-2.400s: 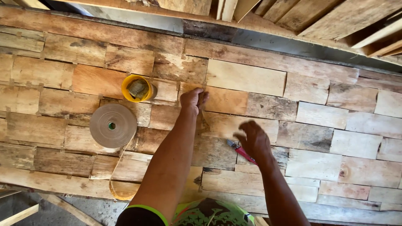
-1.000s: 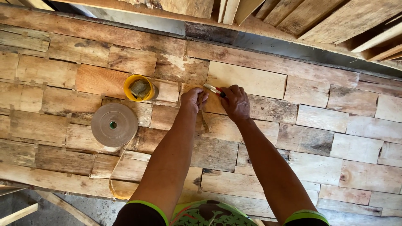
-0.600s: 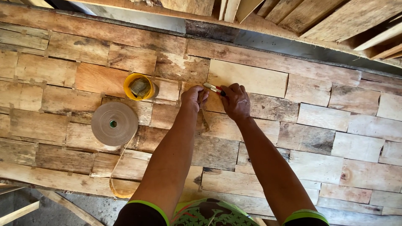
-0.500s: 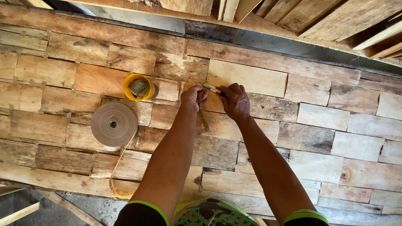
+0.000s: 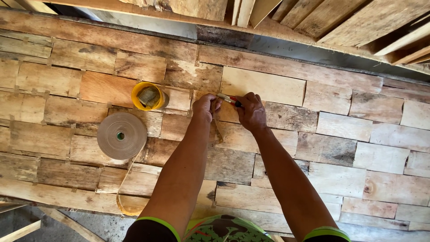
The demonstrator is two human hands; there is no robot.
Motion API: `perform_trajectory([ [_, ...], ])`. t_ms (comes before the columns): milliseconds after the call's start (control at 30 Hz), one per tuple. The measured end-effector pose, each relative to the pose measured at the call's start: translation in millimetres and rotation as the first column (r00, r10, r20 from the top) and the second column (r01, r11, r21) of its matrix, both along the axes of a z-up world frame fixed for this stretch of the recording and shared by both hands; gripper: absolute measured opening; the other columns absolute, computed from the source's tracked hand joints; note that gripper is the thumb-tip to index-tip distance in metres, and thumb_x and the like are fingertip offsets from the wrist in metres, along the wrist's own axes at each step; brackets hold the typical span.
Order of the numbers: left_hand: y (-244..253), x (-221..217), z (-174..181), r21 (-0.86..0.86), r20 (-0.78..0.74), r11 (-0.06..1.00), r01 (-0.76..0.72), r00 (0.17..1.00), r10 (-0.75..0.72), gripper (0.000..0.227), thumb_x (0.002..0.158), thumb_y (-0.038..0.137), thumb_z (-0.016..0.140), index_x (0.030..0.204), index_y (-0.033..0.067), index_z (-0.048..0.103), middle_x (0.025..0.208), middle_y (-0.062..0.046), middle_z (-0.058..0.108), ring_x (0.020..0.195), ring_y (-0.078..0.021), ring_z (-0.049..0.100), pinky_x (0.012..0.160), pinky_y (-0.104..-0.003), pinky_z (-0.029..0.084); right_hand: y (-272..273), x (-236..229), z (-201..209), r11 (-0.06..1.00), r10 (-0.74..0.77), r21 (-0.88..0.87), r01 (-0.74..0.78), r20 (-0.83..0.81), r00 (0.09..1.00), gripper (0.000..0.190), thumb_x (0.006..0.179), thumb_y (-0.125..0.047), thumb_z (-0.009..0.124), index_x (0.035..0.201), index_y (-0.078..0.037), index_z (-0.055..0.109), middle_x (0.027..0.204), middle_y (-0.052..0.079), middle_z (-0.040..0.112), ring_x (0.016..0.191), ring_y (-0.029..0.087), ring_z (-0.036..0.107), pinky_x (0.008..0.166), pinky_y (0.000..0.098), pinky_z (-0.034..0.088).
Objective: Applying thin adhesive strips or edge banding to small wooden blocks on a workbench in a workshop environment.
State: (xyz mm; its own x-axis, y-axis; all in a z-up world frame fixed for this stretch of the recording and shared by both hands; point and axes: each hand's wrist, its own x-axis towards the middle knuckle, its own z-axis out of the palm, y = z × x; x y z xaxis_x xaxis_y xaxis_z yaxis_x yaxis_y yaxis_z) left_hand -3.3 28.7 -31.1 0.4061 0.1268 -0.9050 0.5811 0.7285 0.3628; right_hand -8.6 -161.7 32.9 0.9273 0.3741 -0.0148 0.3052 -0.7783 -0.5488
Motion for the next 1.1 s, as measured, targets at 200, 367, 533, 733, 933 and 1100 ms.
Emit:
perform_trajectory([
  [200, -1.0, -3.1, -9.0, -0.017, 0.004, 1.000, -0.022, 1.000, 0.023, 0.006, 0.092, 0.001, 0.062, 0.089, -0.0034, 0.065, 0.070, -0.017, 0.071, 0.045, -0.0195, 0.057, 0.042, -0.035, 0.042, -0.1, 0.8, -6.0, 1.000, 0.020, -0.008, -0.020, -0.007, 1.000, 0.038, 0.084, -0.007, 0.076, 0.122, -0.008, 0.074, 0.104, 0.013, 0.064, 0.097, 0.031, 0.060, 0.085, 0.0445, 0.055],
  [367, 0.4, -4.2, -9.1, -0.015, 0.012, 1.000, -0.023, 1.000, 0.023, 0.008, 0.091, 0.003, 0.064, 0.089, -0.0044, 0.067, 0.070, -0.016, 0.072, 0.045, -0.0184, 0.058, 0.043, -0.034, 0.045, -3.1, 1.2, -0.3, 0.998, 0.049, -0.028, -0.049, -0.002, 0.999, 0.038, 0.081, -0.008, 0.078, 0.119, -0.009, 0.074, 0.104, 0.014, 0.063, 0.099, 0.033, 0.060, 0.086, 0.0457, 0.054],
  [533, 2.1, -11.0, -4.1, 0.029, -0.009, 0.999, 0.021, 1.000, -0.021, 0.006, 0.089, 0.006, 0.067, 0.090, 0.0003, 0.069, 0.072, -0.012, 0.073, 0.048, -0.0148, 0.061, 0.050, -0.033, 0.057, -4.2, -5.8, 3.0, 0.999, 0.033, 0.042, -0.035, 0.044, 0.999, 0.038, 0.086, -0.011, 0.077, 0.124, -0.011, 0.072, 0.104, 0.012, 0.065, 0.096, 0.029, 0.063, 0.082, 0.0416, 0.057],
  [733, 10.3, -32.5, -6.9, -0.072, 0.158, 0.996, -0.049, 0.986, 0.060, 0.009, 0.091, 0.011, 0.069, 0.084, 0.0054, 0.067, 0.070, -0.008, 0.070, 0.052, -0.0146, 0.062, 0.058, -0.034, 0.062, -14.2, -5.2, -45.1, 0.758, -0.318, 0.427, 0.493, -0.418, 0.851, 0.035, 0.108, -0.018, 0.058, 0.142, -0.015, 0.057, 0.093, 0.005, 0.067, 0.074, 0.013, 0.059, 0.064, 0.0337, 0.052],
  [933, 28.4, -87.6, 38.3, -0.174, 0.374, 0.938, -0.299, 0.862, 0.343, 0.013, 0.093, 0.014, 0.072, 0.083, 0.0057, 0.069, 0.072, -0.007, 0.070, 0.062, -0.0172, 0.066, 0.071, -0.035, 0.061, -4.4, 9.7, -71.3, 0.144, -0.124, 0.556, 0.819, -0.811, 0.572, 0.021, 0.107, -0.014, 0.060, 0.127, -0.009, 0.054, 0.107, -0.001, 0.073, 0.076, 0.006, 0.060, 0.060, 0.0216, 0.048],
  [1100, 57.2, -146.8, 0.5, -0.232, 0.351, 0.917, -0.326, 0.851, 0.391, 0.011, 0.093, 0.018, 0.071, 0.087, 0.0091, 0.068, 0.076, -0.006, 0.071, 0.069, -0.0180, 0.067, 0.077, -0.037, 0.060, 25.1, 31.3, -93.0, 0.434, -0.345, 0.522, 0.735, -0.657, 0.670, 0.034, 0.092, 0.002, 0.074, 0.113, -0.008, 0.050, 0.093, 0.004, 0.065, 0.078, 0.012, 0.066, 0.063, 0.0300, 0.058],
])
